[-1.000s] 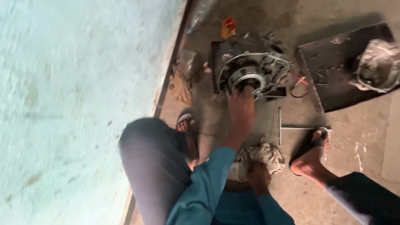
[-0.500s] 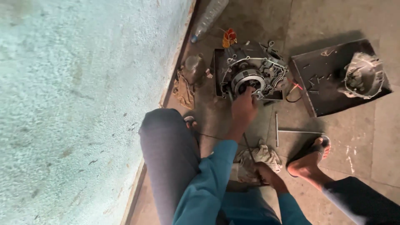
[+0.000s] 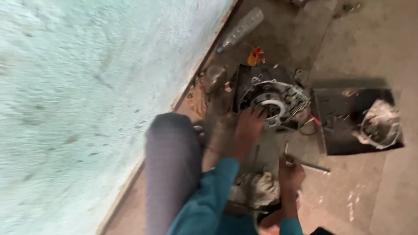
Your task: Repairing or assembling a motorcycle engine on the floor.
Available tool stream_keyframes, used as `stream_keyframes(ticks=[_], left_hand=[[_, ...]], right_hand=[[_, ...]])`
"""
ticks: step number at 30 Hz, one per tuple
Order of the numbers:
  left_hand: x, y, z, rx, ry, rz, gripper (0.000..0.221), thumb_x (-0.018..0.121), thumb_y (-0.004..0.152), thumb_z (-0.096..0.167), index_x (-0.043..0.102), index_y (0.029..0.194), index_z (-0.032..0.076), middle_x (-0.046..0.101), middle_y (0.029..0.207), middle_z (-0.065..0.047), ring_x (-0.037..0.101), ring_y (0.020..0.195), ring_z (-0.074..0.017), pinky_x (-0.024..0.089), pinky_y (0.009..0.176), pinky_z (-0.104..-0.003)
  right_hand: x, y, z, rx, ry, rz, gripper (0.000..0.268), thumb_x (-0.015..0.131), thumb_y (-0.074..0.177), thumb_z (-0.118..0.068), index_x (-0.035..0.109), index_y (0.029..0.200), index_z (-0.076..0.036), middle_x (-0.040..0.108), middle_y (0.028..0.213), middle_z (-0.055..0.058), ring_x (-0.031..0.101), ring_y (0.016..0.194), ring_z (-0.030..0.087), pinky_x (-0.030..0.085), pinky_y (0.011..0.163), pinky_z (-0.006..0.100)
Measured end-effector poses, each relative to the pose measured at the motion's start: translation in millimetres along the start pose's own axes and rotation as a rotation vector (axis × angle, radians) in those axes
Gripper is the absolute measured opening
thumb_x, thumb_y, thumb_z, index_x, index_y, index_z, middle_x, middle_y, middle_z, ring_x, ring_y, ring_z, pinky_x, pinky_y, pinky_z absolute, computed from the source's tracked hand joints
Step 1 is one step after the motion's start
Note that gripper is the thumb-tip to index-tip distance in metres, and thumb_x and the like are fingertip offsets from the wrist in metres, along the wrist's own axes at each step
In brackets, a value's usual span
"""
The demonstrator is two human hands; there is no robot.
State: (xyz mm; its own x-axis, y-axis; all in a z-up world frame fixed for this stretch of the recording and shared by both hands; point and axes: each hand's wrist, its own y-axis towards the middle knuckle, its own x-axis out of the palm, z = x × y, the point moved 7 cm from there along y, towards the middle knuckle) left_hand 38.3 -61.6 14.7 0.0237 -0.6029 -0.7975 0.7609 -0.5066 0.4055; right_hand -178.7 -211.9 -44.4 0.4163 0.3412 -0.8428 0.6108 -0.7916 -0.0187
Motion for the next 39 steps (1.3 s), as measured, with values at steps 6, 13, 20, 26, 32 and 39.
stream_keyframes(ticks=[6, 13, 20, 26, 32, 39], left_hand=[[-1.1, -2.0, 1.9, 0.086, 0.009, 0.004, 0.04, 0.071, 0.092, 0.01, 0.062, 0.13, 0.004, 0.06, 0.132, -0.016, 0.056, 0.124, -0.0356, 0.048, 0.106, -0.052], [-19.3, -0.6, 3.3, 0.143, -0.036, 0.091, 0.027, 0.07, 0.097, 0.011, 0.057, 0.12, 0.005, 0.067, 0.114, -0.017, 0.062, 0.112, -0.0331, 0.05, 0.103, -0.048], [-48.0, -0.2, 12.3, 0.179, -0.178, 0.146, 0.026, 0.07, 0.09, 0.012, 0.056, 0.112, 0.008, 0.067, 0.109, -0.016, 0.065, 0.114, -0.0345, 0.052, 0.102, -0.048], [-52.5, -12.0, -36.7, -0.508, -0.69, 0.282, 0.036, 0.065, 0.094, 0.012, 0.054, 0.126, 0.0, 0.064, 0.107, -0.019, 0.066, 0.092, -0.0319, 0.059, 0.075, -0.043], [28.1, -45.7, -52.3, -1.235, -1.281, 0.175, 0.02, 0.055, 0.096, 0.015, 0.071, 0.09, 0.004, 0.063, 0.071, -0.009, 0.058, 0.065, -0.0242, 0.047, 0.06, -0.045], [2.6, -28.3, -36.0, -1.072, -0.914, -0.202, 0.031, 0.068, 0.094, 0.035, 0.07, 0.085, 0.005, 0.062, 0.068, -0.011, 0.056, 0.061, -0.0285, 0.047, 0.058, -0.049]], right_hand=[[-25.8, 51.4, -174.8, -0.483, 0.082, 0.161, 0.017, 0.083, 0.091, -0.018, 0.077, 0.103, -0.008, 0.073, 0.095, 0.012, 0.071, 0.079, 0.028, 0.057, 0.073, 0.037], [-8.6, 54.2, -202.7, -0.501, 0.027, 0.27, 0.012, 0.079, 0.084, -0.014, 0.073, 0.084, -0.004, 0.067, 0.082, 0.017, 0.064, 0.067, 0.035, 0.053, 0.058, 0.044], [3.2, 68.0, -170.2, -0.401, 0.326, 0.076, 0.027, 0.073, 0.101, -0.03, 0.075, 0.109, -0.004, 0.07, 0.082, 0.012, 0.063, 0.062, 0.027, 0.051, 0.059, 0.04], [-6.9, 73.3, -208.6, -0.29, -0.03, 0.275, 0.031, 0.088, 0.083, -0.031, 0.079, 0.084, -0.001, 0.072, 0.071, 0.015, 0.069, 0.064, 0.032, 0.053, 0.058, 0.042], [-29.6, 59.7, -166.3, -0.293, 0.345, 0.116, 0.028, 0.081, 0.094, -0.024, 0.076, 0.101, 0.002, 0.072, 0.077, 0.009, 0.069, 0.065, 0.023, 0.055, 0.061, 0.037], [2.9, 61.1, -113.9, -0.145, 0.981, -0.284, 0.037, 0.075, 0.095, -0.014, 0.067, 0.128, 0.002, 0.064, 0.086, 0.007, 0.053, 0.071, 0.017, 0.041, 0.06, 0.032]])
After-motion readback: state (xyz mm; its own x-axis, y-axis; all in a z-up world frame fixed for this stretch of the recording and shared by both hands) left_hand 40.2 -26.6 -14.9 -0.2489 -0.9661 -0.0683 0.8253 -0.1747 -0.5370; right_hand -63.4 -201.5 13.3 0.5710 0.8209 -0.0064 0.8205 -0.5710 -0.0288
